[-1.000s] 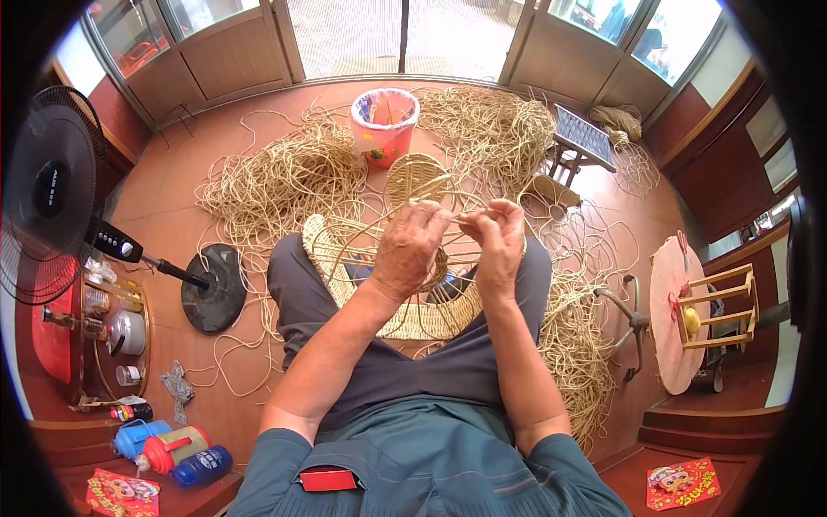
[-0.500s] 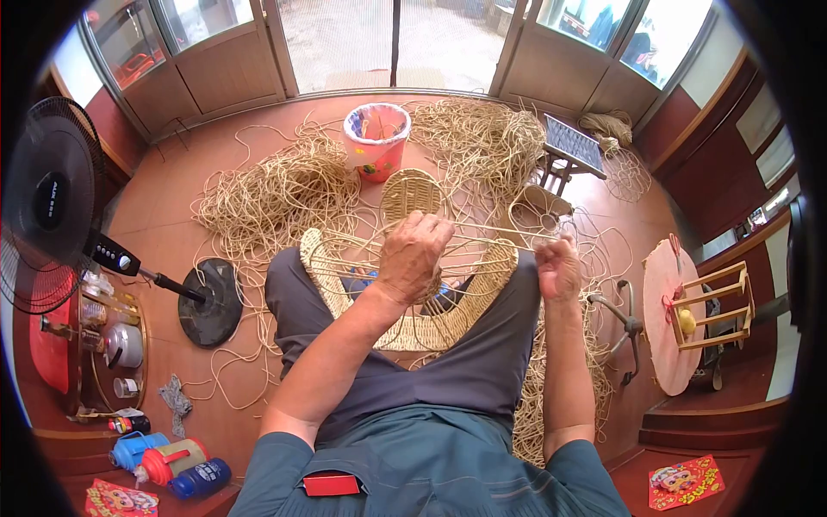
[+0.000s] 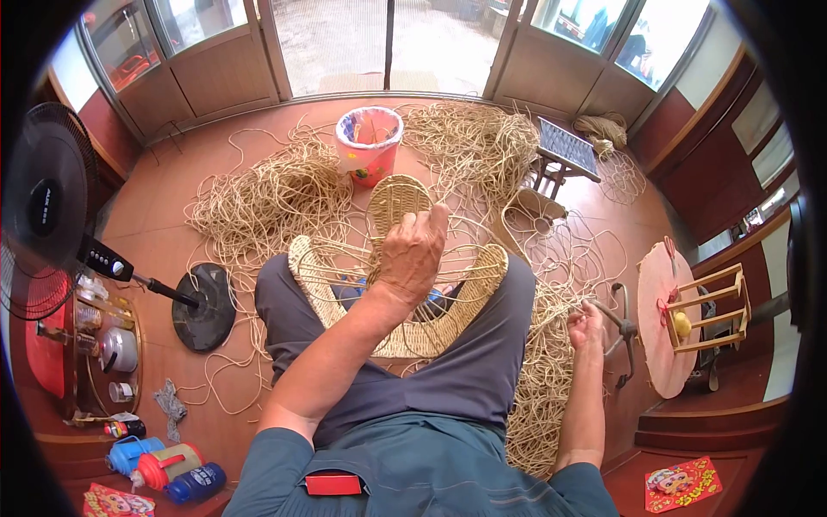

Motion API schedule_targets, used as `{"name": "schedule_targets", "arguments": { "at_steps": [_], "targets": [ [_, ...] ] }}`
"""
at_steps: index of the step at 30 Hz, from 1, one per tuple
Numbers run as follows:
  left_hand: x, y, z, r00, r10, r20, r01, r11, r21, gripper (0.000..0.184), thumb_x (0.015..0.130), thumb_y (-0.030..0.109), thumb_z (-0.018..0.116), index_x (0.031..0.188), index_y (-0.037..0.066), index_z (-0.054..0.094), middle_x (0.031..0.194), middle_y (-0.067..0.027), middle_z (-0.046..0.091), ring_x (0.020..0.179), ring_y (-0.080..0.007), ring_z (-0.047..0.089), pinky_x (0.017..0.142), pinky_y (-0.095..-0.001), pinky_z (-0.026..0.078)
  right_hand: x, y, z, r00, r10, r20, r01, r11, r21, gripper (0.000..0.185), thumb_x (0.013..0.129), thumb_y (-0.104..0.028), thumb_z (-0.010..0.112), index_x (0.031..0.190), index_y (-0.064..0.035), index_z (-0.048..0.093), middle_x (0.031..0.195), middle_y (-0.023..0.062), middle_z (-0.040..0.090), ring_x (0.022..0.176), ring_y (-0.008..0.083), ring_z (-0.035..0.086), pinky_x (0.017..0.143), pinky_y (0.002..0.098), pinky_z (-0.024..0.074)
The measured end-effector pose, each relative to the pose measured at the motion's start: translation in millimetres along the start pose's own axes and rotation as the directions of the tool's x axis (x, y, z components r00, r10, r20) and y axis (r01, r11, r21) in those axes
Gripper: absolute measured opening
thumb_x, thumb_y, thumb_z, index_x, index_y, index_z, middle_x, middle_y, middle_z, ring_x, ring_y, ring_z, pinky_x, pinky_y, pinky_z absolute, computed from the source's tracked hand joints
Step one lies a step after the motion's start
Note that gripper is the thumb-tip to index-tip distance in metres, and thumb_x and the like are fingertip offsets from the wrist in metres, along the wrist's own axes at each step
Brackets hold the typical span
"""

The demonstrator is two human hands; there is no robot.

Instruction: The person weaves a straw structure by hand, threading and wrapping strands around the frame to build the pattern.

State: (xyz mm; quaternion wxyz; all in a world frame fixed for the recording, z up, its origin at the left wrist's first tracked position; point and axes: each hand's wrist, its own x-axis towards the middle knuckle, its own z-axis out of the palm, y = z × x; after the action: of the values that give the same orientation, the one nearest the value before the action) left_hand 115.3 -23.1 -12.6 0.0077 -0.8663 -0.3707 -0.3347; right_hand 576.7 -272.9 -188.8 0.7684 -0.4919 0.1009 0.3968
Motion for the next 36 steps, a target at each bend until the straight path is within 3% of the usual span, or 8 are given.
{"name": "schedule_targets", "arguments": {
  "at_steps": [7, 10, 13, 14, 16, 21, 30, 36],
  "targets": [
    [6, 5, -3, 0.994, -0.106, -0.037, 0.099, 0.98, -0.171, 0.049, 0.092, 0.002, 0.077, 0.136, 0.008, 0.055, 0.108, -0.0158, 0.067, 0.096, -0.0402, 0.074, 0.079, -0.0505, 0.06, -72, 33, 98, 0.987, -0.05, 0.152, 0.123, 0.846, -0.519, 0.049, 0.104, -0.017, 0.079, 0.147, -0.0041, 0.062, 0.109, 0.0047, 0.064, 0.089, 0.0143, 0.061, 0.075, 0.0324, 0.0583],
    [5, 5, -6, 0.986, -0.137, -0.099, 0.1, 0.945, -0.31, 0.044, 0.097, 0.002, 0.076, 0.136, 0.008, 0.057, 0.109, -0.0149, 0.07, 0.09, -0.0371, 0.074, 0.079, -0.0475, 0.061, -67, 41, 127, 0.916, -0.202, 0.348, 0.402, 0.471, -0.785, 0.059, 0.104, -0.022, 0.077, 0.157, -0.0022, 0.057, 0.12, 0.0121, 0.068, 0.103, 0.0236, 0.068, 0.088, 0.0439, 0.0605],
    [-2, 5, -15, 0.961, -0.278, -0.015, 0.222, 0.799, -0.559, 0.033, 0.105, 0.006, 0.075, 0.135, 0.007, 0.06, 0.104, -0.0099, 0.071, 0.084, -0.026, 0.072, 0.076, -0.0402, 0.059, -117, 44, 178, 0.716, -0.345, 0.607, 0.613, -0.105, -0.783, 0.065, 0.103, -0.023, 0.078, 0.161, -0.0044, 0.055, 0.131, 0.0185, 0.07, 0.109, 0.0321, 0.072, 0.097, 0.0482, 0.0599],
    [-4, 2, -18, 0.941, -0.335, 0.048, 0.287, 0.715, -0.638, 0.03, 0.108, 0.008, 0.074, 0.134, 0.006, 0.06, 0.101, -0.0079, 0.071, 0.083, -0.0215, 0.071, 0.075, -0.0374, 0.059, -125, 52, 189, 0.569, -0.426, 0.703, 0.715, -0.165, -0.679, 0.062, 0.103, -0.023, 0.078, 0.159, -0.0067, 0.058, 0.131, 0.0174, 0.072, 0.104, 0.0307, 0.074, 0.095, 0.0463, 0.061],
    [-11, -8, -26, 0.884, -0.387, 0.263, 0.389, 0.295, -0.873, 0.024, 0.118, 0.019, 0.067, 0.137, 0.006, 0.062, 0.092, 0.0014, 0.067, 0.072, -0.0039, 0.055, 0.062, -0.0217, 0.046, -178, 66, 235, 0.492, -0.484, 0.724, 0.802, -0.072, -0.593, 0.044, 0.103, -0.013, 0.078, 0.145, -0.0056, 0.07, 0.125, 0.0144, 0.076, 0.105, 0.03, 0.076, 0.096, 0.043, 0.0617],
    [-33, -38, -49, 0.822, -0.441, 0.362, 0.414, 0.026, -0.91, 0.03, 0.119, 0.016, 0.061, 0.145, 0.002, 0.057, 0.091, 0.0006, 0.065, 0.065, -0.0016, 0.049, 0.054, -0.0185, 0.04, -232, 122, 282, 0.252, -0.496, 0.831, 0.958, 0.008, -0.286, 0.028, 0.101, -0.002, 0.077, 0.129, -0.0061, 0.08, 0.119, 0.0144, 0.079, 0.112, 0.0332, 0.078, 0.097, 0.0425, 0.0616],
    [-36, -80, -61, 0.819, -0.483, 0.31, 0.391, 0.073, -0.917, 0.03, 0.12, 0.018, 0.062, 0.144, 0.001, 0.061, 0.093, -0.0003, 0.068, 0.073, -0.0042, 0.056, 0.064, -0.0203, 0.048, -243, 184, 313, -0.005, -0.36, 0.933, 0.967, -0.24, -0.088, 0.041, 0.098, -0.004, 0.075, 0.138, -0.0071, 0.075, 0.132, 0.0142, 0.075, 0.119, 0.0357, 0.073, 0.104, 0.0473, 0.0572],
    [4, -82, -66, 0.84, -0.485, 0.242, 0.35, 0.145, -0.925, 0.023, 0.121, 0.019, 0.06, 0.136, 0.002, 0.065, 0.105, -0.0055, 0.077, 0.09, -0.0118, 0.072, 0.084, -0.029, 0.064, -247, 193, 306, 0.028, -0.231, 0.973, 0.911, -0.394, -0.12, 0.065, 0.099, -0.022, 0.077, 0.159, -0.0038, 0.061, 0.149, 0.0169, 0.064, 0.126, 0.0348, 0.067, 0.108, 0.0485, 0.0525]
  ]
}}
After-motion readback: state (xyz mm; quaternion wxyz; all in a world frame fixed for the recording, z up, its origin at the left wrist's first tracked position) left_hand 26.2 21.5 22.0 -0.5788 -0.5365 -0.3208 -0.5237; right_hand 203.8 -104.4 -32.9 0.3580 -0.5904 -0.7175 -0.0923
